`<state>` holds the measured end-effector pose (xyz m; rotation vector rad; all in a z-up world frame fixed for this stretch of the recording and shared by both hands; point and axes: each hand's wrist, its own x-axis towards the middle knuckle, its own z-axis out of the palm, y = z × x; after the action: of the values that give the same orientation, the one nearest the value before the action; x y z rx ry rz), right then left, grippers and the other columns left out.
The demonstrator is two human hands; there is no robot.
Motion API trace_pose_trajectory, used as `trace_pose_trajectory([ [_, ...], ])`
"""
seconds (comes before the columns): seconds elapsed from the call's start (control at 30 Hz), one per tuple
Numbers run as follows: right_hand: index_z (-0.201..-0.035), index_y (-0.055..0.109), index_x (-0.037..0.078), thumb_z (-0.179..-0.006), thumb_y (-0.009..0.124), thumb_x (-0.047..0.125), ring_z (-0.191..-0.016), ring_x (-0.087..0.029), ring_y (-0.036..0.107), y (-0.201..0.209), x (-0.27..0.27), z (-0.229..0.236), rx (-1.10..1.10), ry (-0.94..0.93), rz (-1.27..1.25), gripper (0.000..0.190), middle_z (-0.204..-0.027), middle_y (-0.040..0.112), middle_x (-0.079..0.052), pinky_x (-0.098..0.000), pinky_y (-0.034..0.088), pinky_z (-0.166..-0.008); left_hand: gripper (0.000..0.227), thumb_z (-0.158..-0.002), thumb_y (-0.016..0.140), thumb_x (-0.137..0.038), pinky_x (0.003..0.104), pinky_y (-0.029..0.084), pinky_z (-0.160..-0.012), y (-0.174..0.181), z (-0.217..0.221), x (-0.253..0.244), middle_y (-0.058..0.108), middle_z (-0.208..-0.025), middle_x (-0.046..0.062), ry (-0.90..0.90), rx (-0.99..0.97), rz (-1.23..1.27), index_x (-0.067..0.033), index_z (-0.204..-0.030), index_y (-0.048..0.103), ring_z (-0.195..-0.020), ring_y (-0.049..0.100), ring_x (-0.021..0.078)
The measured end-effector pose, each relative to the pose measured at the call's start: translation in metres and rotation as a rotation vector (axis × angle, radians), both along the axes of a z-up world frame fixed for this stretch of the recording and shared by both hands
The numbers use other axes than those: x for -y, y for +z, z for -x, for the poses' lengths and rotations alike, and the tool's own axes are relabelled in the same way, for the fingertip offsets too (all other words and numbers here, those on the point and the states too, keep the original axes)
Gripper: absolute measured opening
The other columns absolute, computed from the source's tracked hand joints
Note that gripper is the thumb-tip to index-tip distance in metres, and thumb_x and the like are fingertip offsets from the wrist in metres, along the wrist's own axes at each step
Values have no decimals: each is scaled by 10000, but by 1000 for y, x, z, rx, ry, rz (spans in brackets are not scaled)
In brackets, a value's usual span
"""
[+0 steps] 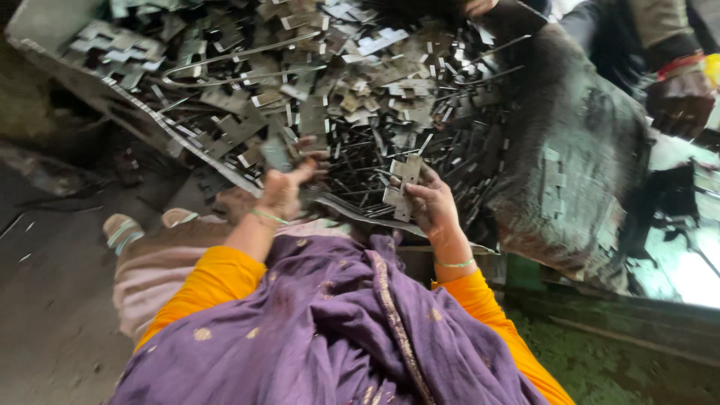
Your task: The person sorts small metal hardware pieces from a large pile on a workbench. They pick up individual items, separate them by type, and place them into a nearby container. The task is performed by hand without tools.
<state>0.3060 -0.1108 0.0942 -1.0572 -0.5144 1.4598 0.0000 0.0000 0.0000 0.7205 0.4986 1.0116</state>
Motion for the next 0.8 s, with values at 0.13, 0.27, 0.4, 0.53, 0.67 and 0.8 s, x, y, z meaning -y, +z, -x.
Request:
trace_pose_trajectory([
  [0.13, -1624, 350, -3, -962, 652, 8, -1172, -335, 675, 18, -6, 49, 614, 46, -131, 728, -1374, 653, -188, -398, 558, -1008, 627, -882, 559, 62, 422, 521, -1008, 30, -40, 38, 678, -1288, 98, -174, 362, 373, -207, -1438, 451, -1153, 677, 252],
  [0.27, -1619, 289, 14, -914, 667, 10, -1223, -371, 628, 18, -1, 97, 1306, 288, -428, 800, -1386, 605, -230, -388, 520, -1013, 612, -1015, 570, -124, 368, 505, -1115, 28, -47, 59, 666, -1195, 54, 38, -436, -854, -111, -1583, 343, -1092, 660, 170],
  [0.4, -1586, 379, 42, -913, 665, -1, -1256, -327, 650, 15, 5, 101, 1346, 355, -585, 732, -1396, 616, -212, -350, 546, -1009, 664, -1059, 736, -367, 407, 478, -962, 38, -67, 62, 580, -1259, 127, -305, 354, 449, -80, -1457, 289, -1099, 580, 248],
  [0.53, -1575, 458, 5, -896, 536, -7, -1001, -304, 742, 15, -5, 69, 719, 117, -15, 684, -1276, 717, -197, -364, 588, -885, 813, -887, 722, -388, 322, 468, -1017, 61, -45, 50, 499, -1436, 32, -358, 111, 233, -271, -1544, 258, -1175, 565, 123],
  [0.67, -1494, 468, -86, -838, 599, -3, -1044, -291, 724, 17, -3, 50, -196, -71, 62, 675, -1282, 674, -226, -391, 596, -950, 842, -941, 791, -368, 349, 408, -1182, 70, -43, 9, 435, -1603, 149, -399, 56, -87, -91, -1608, 358, -1242, 521, 203],
  [0.8, -1545, 462, -47, -920, 639, -14, -1084, -271, 708, 25, 11, 52, -155, -67, 5, 650, -1293, 658, -198, -367, 585, -995, 735, -883, 772, -315, 435, 443, -1171, 36, 7, -49, 500, -1508, 172, 182, -1450, -571, -41, -1491, 464, -1373, 534, 323],
])
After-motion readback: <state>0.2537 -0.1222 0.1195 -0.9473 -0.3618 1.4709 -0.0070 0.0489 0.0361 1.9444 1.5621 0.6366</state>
